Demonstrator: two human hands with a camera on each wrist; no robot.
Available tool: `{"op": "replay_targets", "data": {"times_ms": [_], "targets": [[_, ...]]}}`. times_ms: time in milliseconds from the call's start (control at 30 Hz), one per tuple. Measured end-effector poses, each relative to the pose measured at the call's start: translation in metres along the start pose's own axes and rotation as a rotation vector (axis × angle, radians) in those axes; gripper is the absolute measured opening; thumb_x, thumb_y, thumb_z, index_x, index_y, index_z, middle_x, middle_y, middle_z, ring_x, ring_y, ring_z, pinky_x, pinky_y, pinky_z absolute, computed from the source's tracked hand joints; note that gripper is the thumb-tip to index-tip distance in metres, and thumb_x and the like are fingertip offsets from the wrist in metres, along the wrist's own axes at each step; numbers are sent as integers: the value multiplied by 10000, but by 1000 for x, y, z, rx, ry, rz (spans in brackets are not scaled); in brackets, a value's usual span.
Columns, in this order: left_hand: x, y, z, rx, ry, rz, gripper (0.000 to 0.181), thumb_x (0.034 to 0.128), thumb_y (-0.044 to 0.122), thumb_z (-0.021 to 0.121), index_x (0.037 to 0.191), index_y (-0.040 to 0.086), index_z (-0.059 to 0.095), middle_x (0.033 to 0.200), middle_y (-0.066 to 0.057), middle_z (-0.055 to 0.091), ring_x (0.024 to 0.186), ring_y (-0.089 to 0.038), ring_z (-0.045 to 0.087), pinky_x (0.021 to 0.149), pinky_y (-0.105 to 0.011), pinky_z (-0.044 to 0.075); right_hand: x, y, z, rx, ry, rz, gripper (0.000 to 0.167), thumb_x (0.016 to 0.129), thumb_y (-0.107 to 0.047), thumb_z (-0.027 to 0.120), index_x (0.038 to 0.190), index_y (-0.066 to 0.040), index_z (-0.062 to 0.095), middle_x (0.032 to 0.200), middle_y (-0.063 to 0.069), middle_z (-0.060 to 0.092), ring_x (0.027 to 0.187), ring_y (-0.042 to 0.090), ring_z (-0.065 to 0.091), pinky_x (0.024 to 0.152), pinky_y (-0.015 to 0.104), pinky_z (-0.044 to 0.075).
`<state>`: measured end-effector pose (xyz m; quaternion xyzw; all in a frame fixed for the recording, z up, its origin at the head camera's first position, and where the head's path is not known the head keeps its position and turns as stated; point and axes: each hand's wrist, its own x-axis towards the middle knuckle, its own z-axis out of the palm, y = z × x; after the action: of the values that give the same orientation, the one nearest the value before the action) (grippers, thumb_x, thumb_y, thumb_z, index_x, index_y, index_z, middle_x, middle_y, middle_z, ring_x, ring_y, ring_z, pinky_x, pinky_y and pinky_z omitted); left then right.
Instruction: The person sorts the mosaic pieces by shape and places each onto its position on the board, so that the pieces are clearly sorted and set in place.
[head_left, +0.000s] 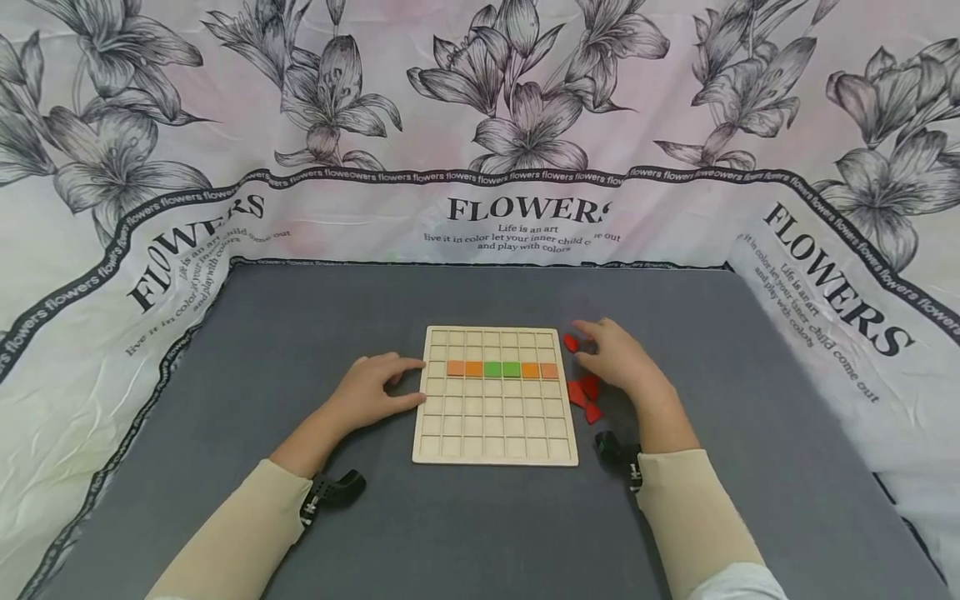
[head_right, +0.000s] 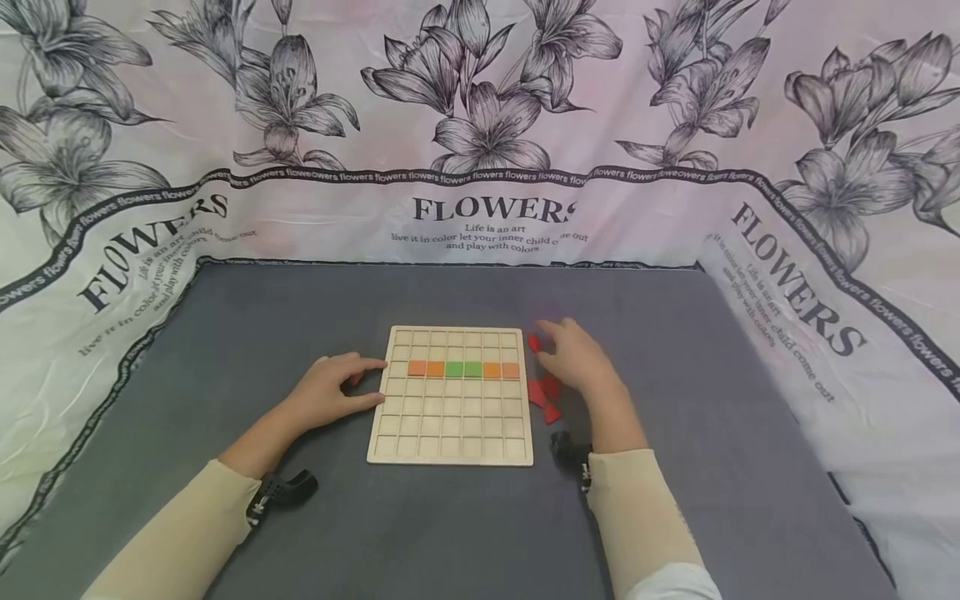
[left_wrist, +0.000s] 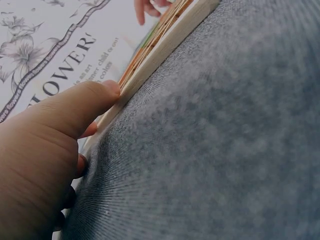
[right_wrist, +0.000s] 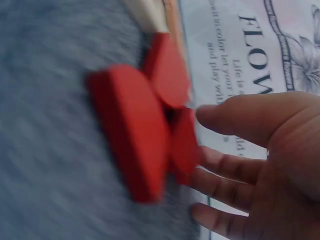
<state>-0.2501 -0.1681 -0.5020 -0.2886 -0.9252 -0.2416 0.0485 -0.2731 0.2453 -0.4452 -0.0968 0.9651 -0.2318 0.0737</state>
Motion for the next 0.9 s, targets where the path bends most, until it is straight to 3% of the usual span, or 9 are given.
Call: {"op": "replay_targets", "data": {"times_ms": [133, 300, 500, 900], "targets": [[0, -1, 3, -4, -3, 3, 520, 877, 470, 811, 1316, 211, 709, 750, 72, 390, 644, -107, 323, 709, -374, 241, 2, 5, 11, -46, -35, 0, 539, 1005, -168, 661, 1510, -45, 519, 1260, 248, 511, 1034, 366, 539, 869, 532, 466], [0, -1, 3, -5, -6, 8, 518, 882, 473, 805, 1316, 207, 709, 753, 78, 393, 648, -103, 326, 711, -376, 247, 4, 6, 14, -14, 28, 48, 437, 982, -176, 702, 1376, -1, 630, 1187, 221, 602, 1038, 363, 575, 899, 538, 478], [0, -1, 0, 1, 5, 5, 507, 878, 451, 816, 1305, 198, 714, 754, 66, 396, 650, -109, 330, 716, -378, 253, 8, 11, 12, 42, 93, 90, 332, 968, -239, 730, 1191, 5, 696, 1073, 168, 674, 954, 309, 615, 828, 469, 499], [1, -2, 0, 15, -15, 0, 523, 892, 501, 785, 1322, 213, 708, 741, 76, 393, 631, -93, 323, 696, -363, 251, -2, 3, -11, 119, 182, 61, 291, 944, -146, 714, 1209, -25, 726, 1073, 150, 721, 941, 290, 666, 772, 434, 530]]}}
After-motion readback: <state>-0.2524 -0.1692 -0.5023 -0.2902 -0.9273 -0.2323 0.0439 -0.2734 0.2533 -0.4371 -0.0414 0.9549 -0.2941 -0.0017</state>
